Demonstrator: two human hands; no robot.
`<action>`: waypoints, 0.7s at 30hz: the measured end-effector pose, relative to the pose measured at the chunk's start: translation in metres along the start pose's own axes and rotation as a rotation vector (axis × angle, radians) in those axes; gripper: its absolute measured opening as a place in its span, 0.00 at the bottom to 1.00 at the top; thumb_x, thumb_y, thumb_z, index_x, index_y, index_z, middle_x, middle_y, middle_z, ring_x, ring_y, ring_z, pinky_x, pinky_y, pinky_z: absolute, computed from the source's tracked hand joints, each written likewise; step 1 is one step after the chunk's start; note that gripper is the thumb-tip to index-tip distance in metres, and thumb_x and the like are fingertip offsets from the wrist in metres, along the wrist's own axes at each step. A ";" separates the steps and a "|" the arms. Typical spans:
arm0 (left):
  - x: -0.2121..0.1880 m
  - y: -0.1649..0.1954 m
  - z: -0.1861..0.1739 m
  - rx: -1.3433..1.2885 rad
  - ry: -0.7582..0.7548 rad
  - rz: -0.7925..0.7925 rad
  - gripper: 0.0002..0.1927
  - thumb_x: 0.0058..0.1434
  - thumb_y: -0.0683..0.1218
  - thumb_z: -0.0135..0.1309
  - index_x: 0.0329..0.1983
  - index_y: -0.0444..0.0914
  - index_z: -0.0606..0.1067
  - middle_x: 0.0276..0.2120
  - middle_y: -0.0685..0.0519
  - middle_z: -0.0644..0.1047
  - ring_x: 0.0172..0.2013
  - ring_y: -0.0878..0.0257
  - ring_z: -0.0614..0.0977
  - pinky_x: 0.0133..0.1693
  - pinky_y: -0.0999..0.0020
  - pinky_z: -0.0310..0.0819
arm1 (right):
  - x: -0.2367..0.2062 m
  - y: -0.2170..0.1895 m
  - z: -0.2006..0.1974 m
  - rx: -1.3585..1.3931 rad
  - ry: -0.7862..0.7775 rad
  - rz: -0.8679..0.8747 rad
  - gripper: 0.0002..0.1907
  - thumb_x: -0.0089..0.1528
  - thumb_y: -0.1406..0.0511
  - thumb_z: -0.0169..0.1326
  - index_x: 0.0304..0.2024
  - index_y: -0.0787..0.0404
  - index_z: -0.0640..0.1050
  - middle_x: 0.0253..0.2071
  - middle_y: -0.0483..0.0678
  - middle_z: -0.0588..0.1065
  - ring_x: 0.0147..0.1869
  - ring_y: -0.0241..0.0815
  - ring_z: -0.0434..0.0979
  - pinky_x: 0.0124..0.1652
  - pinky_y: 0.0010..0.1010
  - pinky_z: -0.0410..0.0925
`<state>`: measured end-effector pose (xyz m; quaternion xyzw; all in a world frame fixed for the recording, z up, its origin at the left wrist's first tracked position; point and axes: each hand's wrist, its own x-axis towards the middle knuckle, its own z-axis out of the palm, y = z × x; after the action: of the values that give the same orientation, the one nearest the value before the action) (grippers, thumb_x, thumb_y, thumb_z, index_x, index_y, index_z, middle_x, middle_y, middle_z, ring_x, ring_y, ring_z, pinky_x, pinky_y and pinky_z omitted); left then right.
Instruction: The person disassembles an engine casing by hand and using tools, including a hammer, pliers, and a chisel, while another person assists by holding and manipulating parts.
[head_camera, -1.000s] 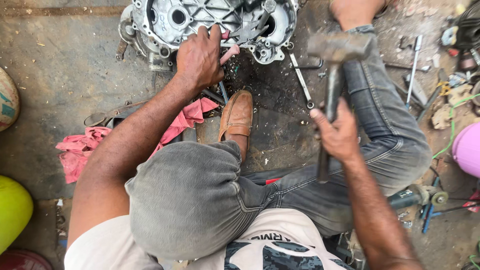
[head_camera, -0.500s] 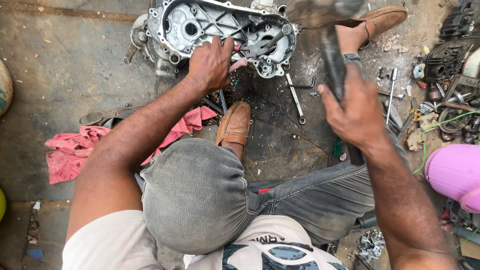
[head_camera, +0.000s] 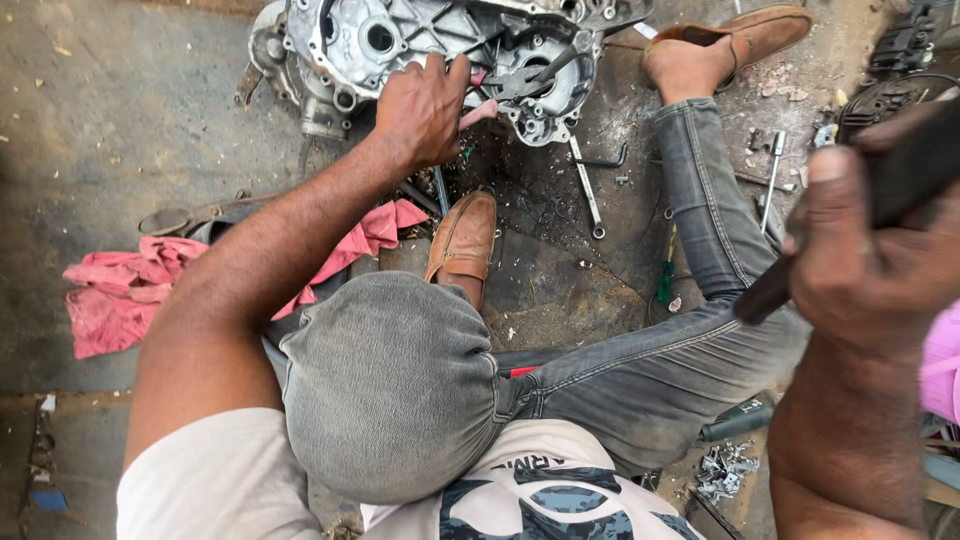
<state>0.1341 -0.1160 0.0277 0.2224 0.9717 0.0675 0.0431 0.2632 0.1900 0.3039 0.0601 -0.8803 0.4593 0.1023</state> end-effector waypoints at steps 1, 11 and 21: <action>0.001 0.000 -0.003 -0.016 -0.024 -0.010 0.37 0.44 0.50 0.67 0.54 0.33 0.65 0.37 0.43 0.72 0.29 0.57 0.78 0.23 0.63 0.74 | 0.002 0.001 -0.004 0.029 -0.013 -0.032 0.09 0.78 0.71 0.52 0.56 0.65 0.66 0.26 0.44 0.67 0.22 0.31 0.68 0.26 0.22 0.62; -0.100 -0.002 -0.033 -0.664 0.207 -0.254 0.22 0.65 0.45 0.63 0.52 0.31 0.65 0.35 0.37 0.74 0.37 0.36 0.77 0.35 0.44 0.69 | -0.078 0.136 0.038 0.233 0.013 0.461 0.09 0.71 0.70 0.56 0.50 0.62 0.68 0.28 0.44 0.70 0.25 0.32 0.70 0.26 0.23 0.66; -0.275 0.003 0.093 -1.022 -0.290 -0.619 0.30 0.53 0.46 0.60 0.56 0.31 0.63 0.38 0.44 0.73 0.40 0.51 0.77 0.43 0.56 0.70 | -0.140 0.301 0.111 0.487 -0.112 1.102 0.08 0.65 0.66 0.60 0.39 0.60 0.72 0.26 0.41 0.69 0.23 0.30 0.67 0.23 0.23 0.63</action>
<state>0.3931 -0.2235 -0.0488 -0.1122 0.8200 0.4782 0.2939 0.3257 0.2722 -0.0309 -0.3589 -0.6555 0.6290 -0.2140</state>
